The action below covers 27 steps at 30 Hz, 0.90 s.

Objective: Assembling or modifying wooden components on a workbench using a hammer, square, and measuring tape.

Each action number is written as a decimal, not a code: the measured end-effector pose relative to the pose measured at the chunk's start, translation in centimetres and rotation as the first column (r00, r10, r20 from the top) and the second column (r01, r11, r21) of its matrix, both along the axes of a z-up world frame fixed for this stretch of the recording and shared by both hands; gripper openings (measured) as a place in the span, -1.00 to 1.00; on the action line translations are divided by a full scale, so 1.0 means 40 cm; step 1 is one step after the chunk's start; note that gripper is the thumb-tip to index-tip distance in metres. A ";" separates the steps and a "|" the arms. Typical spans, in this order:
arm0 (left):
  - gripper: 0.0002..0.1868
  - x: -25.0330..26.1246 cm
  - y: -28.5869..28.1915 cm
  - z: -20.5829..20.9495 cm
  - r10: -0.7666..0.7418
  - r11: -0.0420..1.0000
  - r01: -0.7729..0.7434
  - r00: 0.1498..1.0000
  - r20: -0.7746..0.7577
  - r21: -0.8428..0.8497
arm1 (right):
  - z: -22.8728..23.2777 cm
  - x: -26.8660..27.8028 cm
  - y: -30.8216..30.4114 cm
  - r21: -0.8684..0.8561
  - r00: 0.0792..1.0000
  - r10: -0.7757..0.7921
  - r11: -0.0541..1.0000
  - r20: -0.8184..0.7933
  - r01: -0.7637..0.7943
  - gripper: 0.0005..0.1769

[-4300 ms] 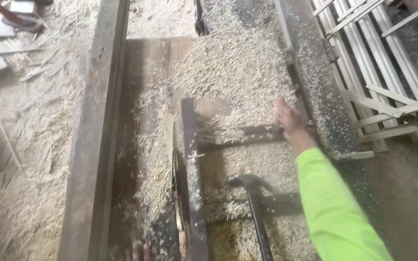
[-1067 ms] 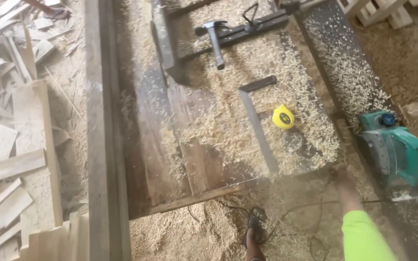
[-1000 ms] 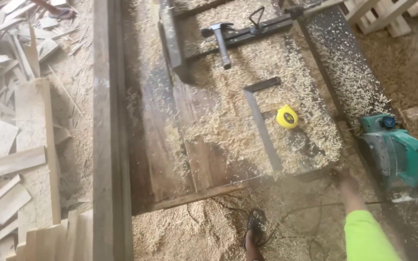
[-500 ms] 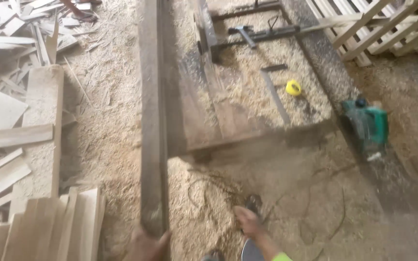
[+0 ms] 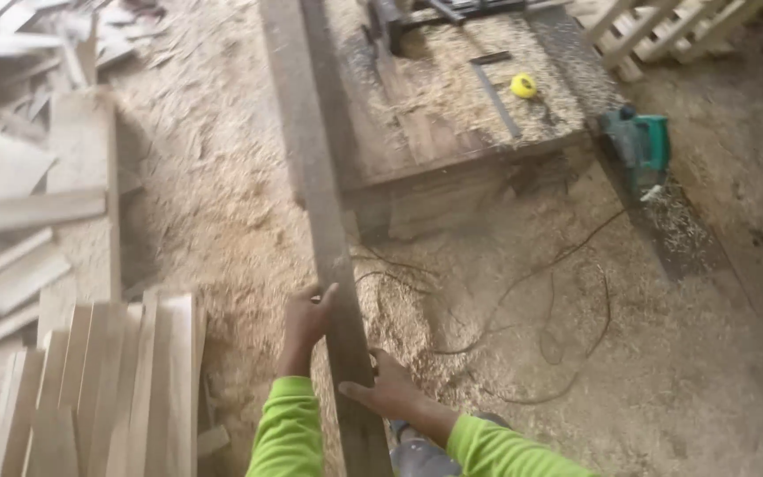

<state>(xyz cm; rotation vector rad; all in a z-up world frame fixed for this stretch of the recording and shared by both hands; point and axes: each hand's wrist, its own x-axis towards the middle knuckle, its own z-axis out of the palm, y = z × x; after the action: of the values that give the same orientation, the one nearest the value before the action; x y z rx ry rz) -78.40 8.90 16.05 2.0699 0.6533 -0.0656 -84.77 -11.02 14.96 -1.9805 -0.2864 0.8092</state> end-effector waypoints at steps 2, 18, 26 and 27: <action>-0.46 -0.175 -0.054 -0.002 0.032 0.999 -0.032 0.996 0.084 -0.005 | 0.022 -0.116 -0.042 -0.100 0.999 0.029 0.995 -0.035 -0.032 0.22; -0.25 -0.727 -0.441 0.047 -0.006 0.979 -0.031 0.984 -0.177 -0.203 | -0.021 -0.471 -0.398 0.118 0.977 -0.106 0.984 -0.187 0.130 -0.38; -0.28 -0.971 -0.690 -0.006 -0.138 0.902 0.025 0.962 -0.234 -0.431 | -0.040 -0.776 -0.597 0.014 0.907 -0.353 0.930 -0.230 0.366 -0.34; -0.27 -1.007 -0.701 -0.033 -0.139 0.879 0.014 0.964 -0.227 -0.476 | -0.064 -0.807 -0.614 0.059 0.914 -0.369 0.922 -0.169 0.383 -0.35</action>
<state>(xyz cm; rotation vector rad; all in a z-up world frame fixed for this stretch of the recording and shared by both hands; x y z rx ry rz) -118.68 -19.12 14.72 1.6218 0.6342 -0.4995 -117.05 -35.57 12.39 -1.7974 0.1472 0.6792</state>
